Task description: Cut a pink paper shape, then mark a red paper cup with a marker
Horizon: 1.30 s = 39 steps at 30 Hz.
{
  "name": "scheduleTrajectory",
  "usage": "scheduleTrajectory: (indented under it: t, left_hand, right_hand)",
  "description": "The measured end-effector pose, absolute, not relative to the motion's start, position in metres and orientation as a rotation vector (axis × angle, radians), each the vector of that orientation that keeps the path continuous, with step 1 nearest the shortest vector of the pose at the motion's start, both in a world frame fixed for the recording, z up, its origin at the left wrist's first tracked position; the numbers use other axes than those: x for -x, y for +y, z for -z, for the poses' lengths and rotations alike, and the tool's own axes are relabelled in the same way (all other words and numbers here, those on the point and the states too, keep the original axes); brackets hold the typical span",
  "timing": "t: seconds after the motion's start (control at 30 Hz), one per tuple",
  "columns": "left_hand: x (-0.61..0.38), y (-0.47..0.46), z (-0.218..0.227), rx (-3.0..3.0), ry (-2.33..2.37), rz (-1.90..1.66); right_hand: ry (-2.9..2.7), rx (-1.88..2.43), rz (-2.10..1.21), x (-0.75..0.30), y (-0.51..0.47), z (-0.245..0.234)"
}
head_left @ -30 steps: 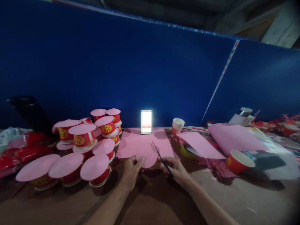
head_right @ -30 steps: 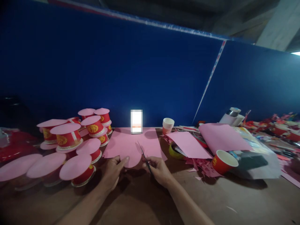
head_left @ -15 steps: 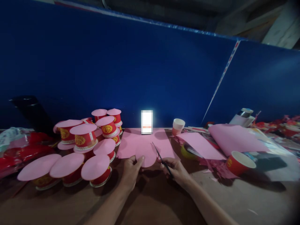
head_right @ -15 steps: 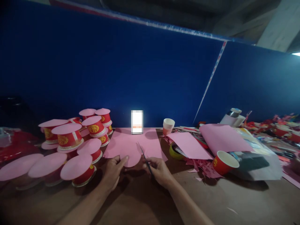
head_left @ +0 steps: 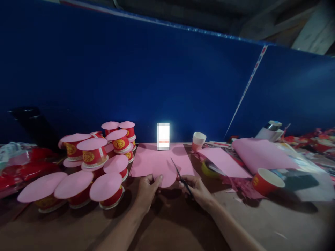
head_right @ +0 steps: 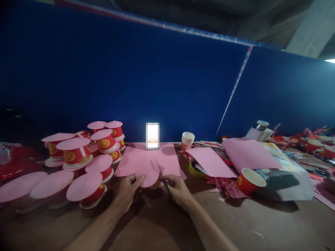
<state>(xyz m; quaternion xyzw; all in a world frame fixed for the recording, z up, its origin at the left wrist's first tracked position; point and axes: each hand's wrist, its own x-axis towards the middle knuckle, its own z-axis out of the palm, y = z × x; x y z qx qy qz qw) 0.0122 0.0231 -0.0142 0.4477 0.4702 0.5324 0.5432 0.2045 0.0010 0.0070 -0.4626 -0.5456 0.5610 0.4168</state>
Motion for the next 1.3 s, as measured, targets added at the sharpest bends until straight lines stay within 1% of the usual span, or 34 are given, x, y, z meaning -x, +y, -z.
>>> scheduleTrajectory:
  t: [0.83, 1.3]
  left_hand:
    - [-0.0129, 0.0203, 0.0075, -1.031, 1.1, -1.286]
    - [-0.0121, 0.0226, 0.0132, -0.983, 1.052, -1.327]
  right_hand:
    - [-1.387, 1.134, -1.373, -0.205, 0.0028, -0.0054]
    - [-1.4, 1.166, -1.359, -0.2045, 0.0018, -0.0061]
